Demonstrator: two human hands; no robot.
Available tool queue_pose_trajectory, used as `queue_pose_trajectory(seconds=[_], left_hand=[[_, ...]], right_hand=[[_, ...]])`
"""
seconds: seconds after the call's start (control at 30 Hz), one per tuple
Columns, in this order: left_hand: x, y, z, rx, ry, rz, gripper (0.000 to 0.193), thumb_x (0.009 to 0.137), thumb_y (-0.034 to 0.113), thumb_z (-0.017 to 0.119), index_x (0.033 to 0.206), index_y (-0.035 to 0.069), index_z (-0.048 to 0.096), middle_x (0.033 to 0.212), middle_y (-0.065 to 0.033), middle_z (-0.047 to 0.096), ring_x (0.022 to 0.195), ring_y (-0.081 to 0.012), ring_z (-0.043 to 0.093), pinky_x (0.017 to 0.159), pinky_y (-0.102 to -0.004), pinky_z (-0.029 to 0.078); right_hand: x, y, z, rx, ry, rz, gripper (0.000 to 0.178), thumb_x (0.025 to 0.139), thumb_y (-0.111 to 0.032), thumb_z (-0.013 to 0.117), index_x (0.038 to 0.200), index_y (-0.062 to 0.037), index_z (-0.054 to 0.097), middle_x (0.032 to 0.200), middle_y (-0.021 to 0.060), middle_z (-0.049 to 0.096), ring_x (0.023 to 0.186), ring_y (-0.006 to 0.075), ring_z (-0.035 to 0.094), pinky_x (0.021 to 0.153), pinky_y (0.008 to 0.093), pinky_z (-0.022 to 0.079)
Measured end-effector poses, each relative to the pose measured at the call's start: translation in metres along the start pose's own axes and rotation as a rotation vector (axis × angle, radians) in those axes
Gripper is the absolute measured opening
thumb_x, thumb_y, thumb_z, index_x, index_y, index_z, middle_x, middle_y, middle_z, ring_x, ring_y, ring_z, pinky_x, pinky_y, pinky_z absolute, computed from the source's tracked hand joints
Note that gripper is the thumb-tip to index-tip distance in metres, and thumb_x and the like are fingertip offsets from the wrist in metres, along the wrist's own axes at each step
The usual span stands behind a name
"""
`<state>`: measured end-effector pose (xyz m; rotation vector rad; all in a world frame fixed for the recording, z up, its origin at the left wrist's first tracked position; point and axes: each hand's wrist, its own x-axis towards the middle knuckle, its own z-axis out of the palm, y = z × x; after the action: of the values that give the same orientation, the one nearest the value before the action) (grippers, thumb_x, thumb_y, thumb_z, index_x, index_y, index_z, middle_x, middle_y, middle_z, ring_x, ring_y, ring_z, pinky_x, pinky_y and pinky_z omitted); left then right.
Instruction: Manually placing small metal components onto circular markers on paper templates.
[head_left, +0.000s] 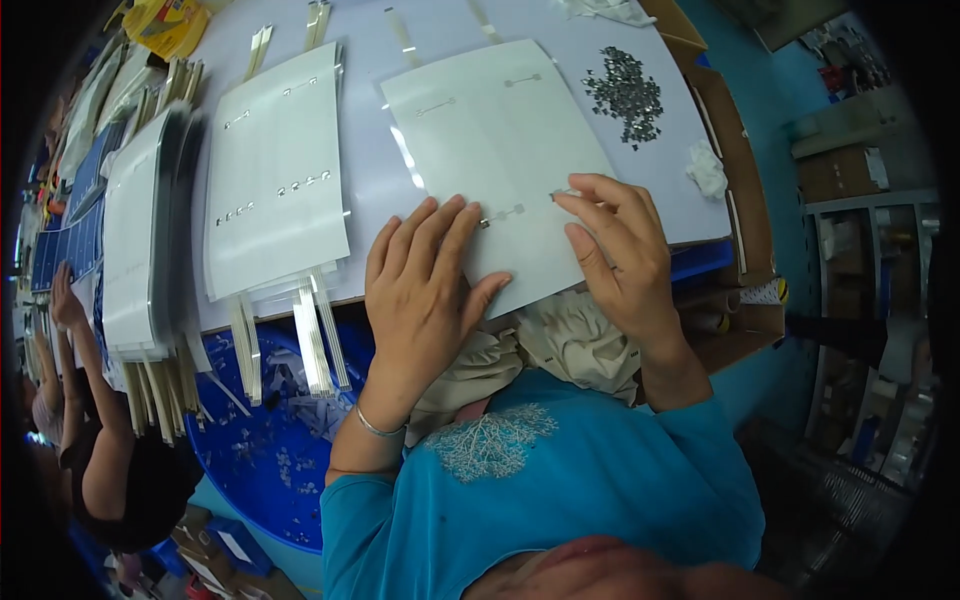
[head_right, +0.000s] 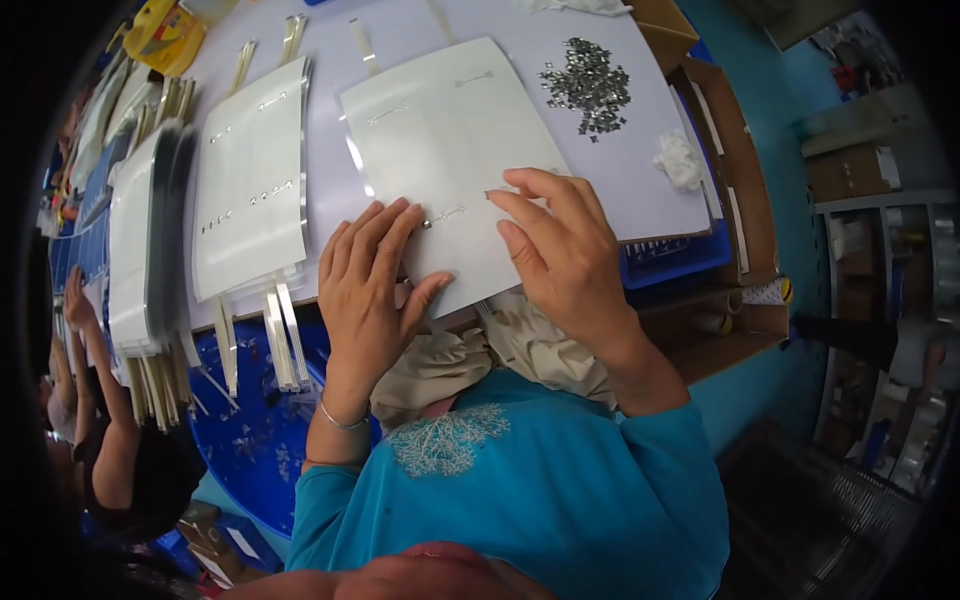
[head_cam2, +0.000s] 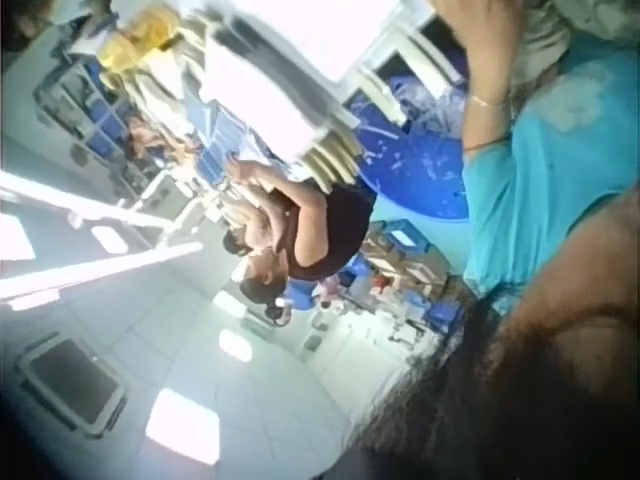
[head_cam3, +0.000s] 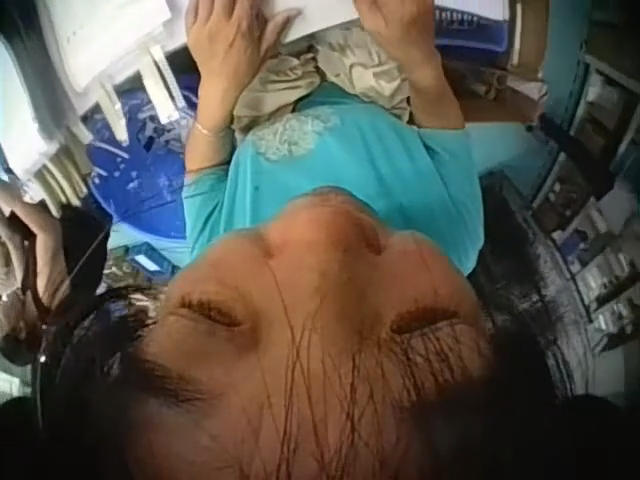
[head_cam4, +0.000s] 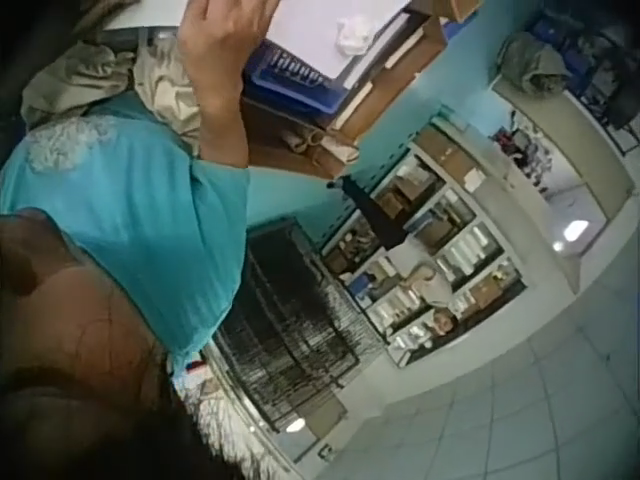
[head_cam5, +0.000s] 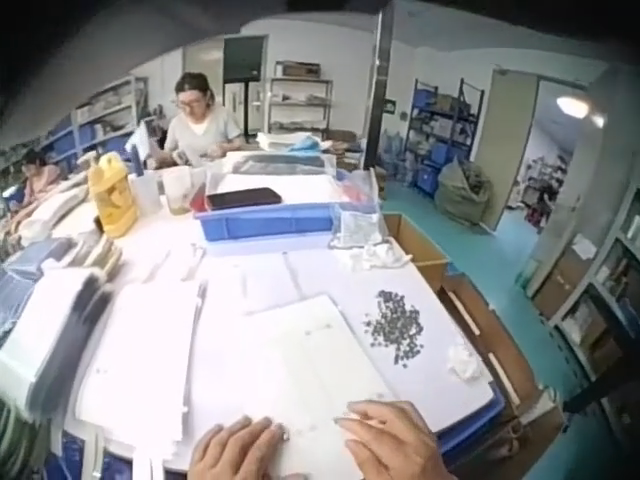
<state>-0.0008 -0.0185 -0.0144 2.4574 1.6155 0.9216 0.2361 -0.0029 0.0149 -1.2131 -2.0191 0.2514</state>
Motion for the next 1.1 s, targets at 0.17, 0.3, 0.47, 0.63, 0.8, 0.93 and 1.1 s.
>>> queue_pose_trajectory(seconds=[0.17,0.3,0.47,0.63,0.8,0.93,1.1], left_hand=[[-0.004,0.000,0.002,-0.038,0.038,-0.031,0.075,0.089,0.046,0.085,0.151,0.009,0.063,0.143,-0.0086,0.070,0.137,-0.0318,0.064,0.120,-0.0508,0.045],[-0.002,-0.003,0.002,-0.057,0.031,-0.029,0.081,0.085,0.044,0.089,0.152,0.008,0.059,0.147,-0.0094,0.070,0.138,-0.0332,0.064,0.120,-0.0519,0.045],[0.000,-0.004,0.001,-0.057,0.015,-0.026,0.080,0.085,0.043,0.090,0.150,0.009,0.060,0.147,-0.0094,0.070,0.138,-0.0329,0.065,0.120,-0.0512,0.044],[-0.001,-0.005,0.000,-0.050,0.019,-0.037,0.078,0.085,0.043,0.090,0.149,0.009,0.061,0.147,-0.0088,0.070,0.139,-0.0322,0.064,0.121,-0.0510,0.044],[0.000,-0.003,-0.001,-0.048,0.014,-0.033,0.079,0.085,0.043,0.090,0.149,0.009,0.060,0.147,-0.0089,0.070,0.139,-0.0322,0.064,0.121,-0.0510,0.044],[-0.002,-0.003,-0.002,-0.061,0.000,-0.040,0.080,0.085,0.043,0.090,0.150,0.009,0.059,0.147,-0.0086,0.069,0.140,-0.0320,0.063,0.122,-0.0511,0.043],[0.000,-0.001,-0.001,-0.057,-0.017,-0.041,0.081,0.085,0.044,0.089,0.151,0.009,0.059,0.147,-0.0089,0.069,0.141,-0.0321,0.063,0.123,-0.0522,0.041]], right_hand=[[0.008,-0.006,0.020,-0.074,-0.071,-0.140,0.026,0.096,-0.003,0.077,0.122,0.0021,0.078,0.135,0.0183,0.070,0.116,0.0366,0.067,0.095,0.0455,0.057],[0.007,-0.009,0.026,-0.094,-0.090,-0.148,0.029,0.095,-0.004,0.078,0.123,0.0015,0.078,0.135,0.0171,0.070,0.117,0.0359,0.067,0.097,0.0460,0.056],[0.006,-0.017,0.033,-0.233,-0.132,-0.190,0.031,0.094,-0.006,0.079,0.124,0.0014,0.077,0.136,0.0151,0.070,0.121,0.0349,0.067,0.100,0.0453,0.053],[0.013,-0.005,0.030,-0.099,-0.118,-0.153,0.033,0.093,-0.008,0.080,0.125,0.0006,0.078,0.137,0.0151,0.070,0.122,0.0352,0.067,0.101,0.0460,0.053],[0.011,-0.003,0.032,-0.113,-0.059,-0.154,0.032,0.092,-0.010,0.082,0.122,-0.0002,0.079,0.136,0.0153,0.071,0.123,0.0358,0.067,0.103,0.0471,0.053],[0.013,-0.002,0.025,-0.157,-0.145,-0.282,0.027,0.093,-0.012,0.082,0.118,-0.0011,0.081,0.135,0.0161,0.072,0.125,0.0369,0.067,0.103,0.0482,0.054],[0.002,0.005,0.007,0.085,-0.131,-0.187,0.026,0.092,-0.008,0.083,0.118,-0.0006,0.081,0.130,0.0164,0.074,0.124,0.0373,0.068,0.102,0.0482,0.055]])
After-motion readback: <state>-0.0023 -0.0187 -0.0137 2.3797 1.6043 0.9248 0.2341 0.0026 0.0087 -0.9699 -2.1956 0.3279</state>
